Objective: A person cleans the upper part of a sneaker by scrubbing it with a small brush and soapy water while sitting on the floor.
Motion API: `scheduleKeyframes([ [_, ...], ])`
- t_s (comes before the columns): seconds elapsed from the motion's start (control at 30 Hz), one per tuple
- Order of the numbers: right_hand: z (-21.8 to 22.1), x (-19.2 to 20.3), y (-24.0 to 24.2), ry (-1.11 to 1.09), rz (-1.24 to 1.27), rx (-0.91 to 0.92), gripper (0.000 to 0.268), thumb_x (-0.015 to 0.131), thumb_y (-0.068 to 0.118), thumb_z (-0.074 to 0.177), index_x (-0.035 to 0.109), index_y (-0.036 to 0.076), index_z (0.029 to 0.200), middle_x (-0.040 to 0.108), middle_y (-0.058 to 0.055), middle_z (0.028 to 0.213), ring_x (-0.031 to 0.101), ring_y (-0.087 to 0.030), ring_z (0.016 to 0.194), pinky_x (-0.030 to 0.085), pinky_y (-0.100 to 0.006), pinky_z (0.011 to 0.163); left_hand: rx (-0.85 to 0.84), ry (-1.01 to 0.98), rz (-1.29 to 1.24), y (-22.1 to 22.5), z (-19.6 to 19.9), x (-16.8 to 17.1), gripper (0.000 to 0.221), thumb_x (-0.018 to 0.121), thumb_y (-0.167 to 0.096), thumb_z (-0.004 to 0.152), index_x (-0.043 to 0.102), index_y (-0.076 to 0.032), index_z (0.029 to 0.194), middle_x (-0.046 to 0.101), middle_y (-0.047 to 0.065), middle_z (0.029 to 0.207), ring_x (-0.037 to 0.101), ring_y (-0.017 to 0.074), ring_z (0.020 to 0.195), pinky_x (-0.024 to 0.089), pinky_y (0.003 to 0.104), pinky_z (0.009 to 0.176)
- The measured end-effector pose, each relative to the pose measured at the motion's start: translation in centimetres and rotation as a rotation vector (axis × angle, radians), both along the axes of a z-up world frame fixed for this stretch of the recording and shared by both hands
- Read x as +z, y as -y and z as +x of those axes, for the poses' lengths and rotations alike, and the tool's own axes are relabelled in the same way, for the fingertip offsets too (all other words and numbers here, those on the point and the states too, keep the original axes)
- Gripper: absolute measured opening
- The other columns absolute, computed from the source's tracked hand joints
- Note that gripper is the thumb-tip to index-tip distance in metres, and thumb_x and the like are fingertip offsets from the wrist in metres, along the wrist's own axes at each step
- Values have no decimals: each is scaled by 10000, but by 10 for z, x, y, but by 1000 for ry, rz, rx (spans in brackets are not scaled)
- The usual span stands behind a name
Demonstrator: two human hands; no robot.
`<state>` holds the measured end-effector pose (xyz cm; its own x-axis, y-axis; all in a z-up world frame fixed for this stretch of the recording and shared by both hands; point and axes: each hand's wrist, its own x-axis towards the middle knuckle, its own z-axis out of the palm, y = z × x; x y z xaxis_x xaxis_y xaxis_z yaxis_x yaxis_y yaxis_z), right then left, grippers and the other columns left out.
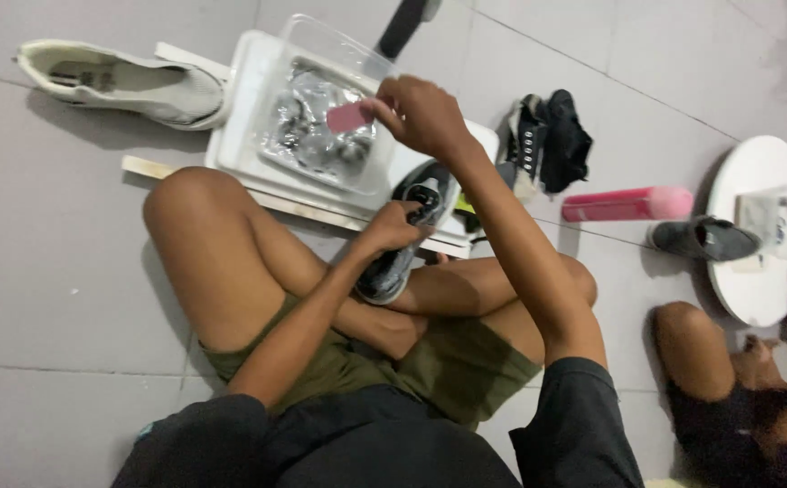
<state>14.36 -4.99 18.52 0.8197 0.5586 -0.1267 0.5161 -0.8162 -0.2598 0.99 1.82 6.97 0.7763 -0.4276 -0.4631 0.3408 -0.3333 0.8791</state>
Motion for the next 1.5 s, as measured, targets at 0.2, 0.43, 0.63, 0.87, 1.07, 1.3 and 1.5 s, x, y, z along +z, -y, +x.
scheduleKeyframes([
  [0.2, -48, -1, 42, -58, -9, -196, 300, 568, 467, 997, 666, 184, 1014, 680, -91, 915, 708, -387, 937, 554, -606, 761, -23, 96, -71, -10, -7, 9, 429, 589, -170, 891, 660, 6, 1275, 670, 264, 1238, 621, 399, 1178, 521, 473, 974],
  [0.43, -89, 8, 66, 3, 211, -331, 351, 568, 516, 1003, 686, 193, 932, 672, -15, 813, 723, -277, 820, 572, -453, 717, 74, 117, -51, 8, -13, 5, 414, 704, -375, 959, 631, -95, 663, 590, 45, 529, 535, 154, 525, 417, 289, 504],
  [0.63, -115, -13, 150, 45, 490, -340, 323, 659, 432, 1015, 695, 131, 903, 632, -119, 691, 677, -358, 703, 529, -462, 673, 40, 248, 51, 28, -22, 16, 441, 750, -434, 857, 613, -63, 661, 656, 143, 619, 636, 273, 601, 447, 405, 555],
  [0.87, -122, -61, 172, 65, 357, -551, 433, 674, 576, 992, 688, 168, 844, 654, -65, 714, 694, -308, 742, 533, -429, 668, -95, 1018, 298, 52, -44, -8, 420, 764, -220, 756, 631, 20, 1075, 558, 235, 1191, 576, 443, 1103, 505, 498, 924],
  [1.07, -90, -80, 196, 39, 96, -749, 566, 652, 702, 930, 725, 165, 770, 695, -192, 713, 687, -496, 783, 522, -584, 663, -252, 1040, 440, 63, -52, -15, 458, 683, -201, 859, 571, 107, 1179, 545, 317, 1240, 563, 474, 1129, 467, 527, 963],
  [1.3, -83, -77, 141, -259, 1, -615, 489, 614, 648, 917, 804, 202, 853, 753, -93, 765, 748, -370, 896, 545, -483, 806, -382, 890, 540, 74, -57, -26, 773, 687, -388, 867, 427, 161, 1346, 492, 387, 1378, 411, 542, 1336, 188, 608, 1189],
  [1.5, -66, -159, 197, 9, 39, -613, 535, 685, 710, 882, 747, 201, 732, 646, -124, 617, 701, -414, 739, 510, -468, 627, -336, 927, 487, 71, -57, -31, 708, 711, -253, 869, 447, 192, 1352, 482, 422, 1384, 442, 566, 1322, 242, 614, 1175],
])
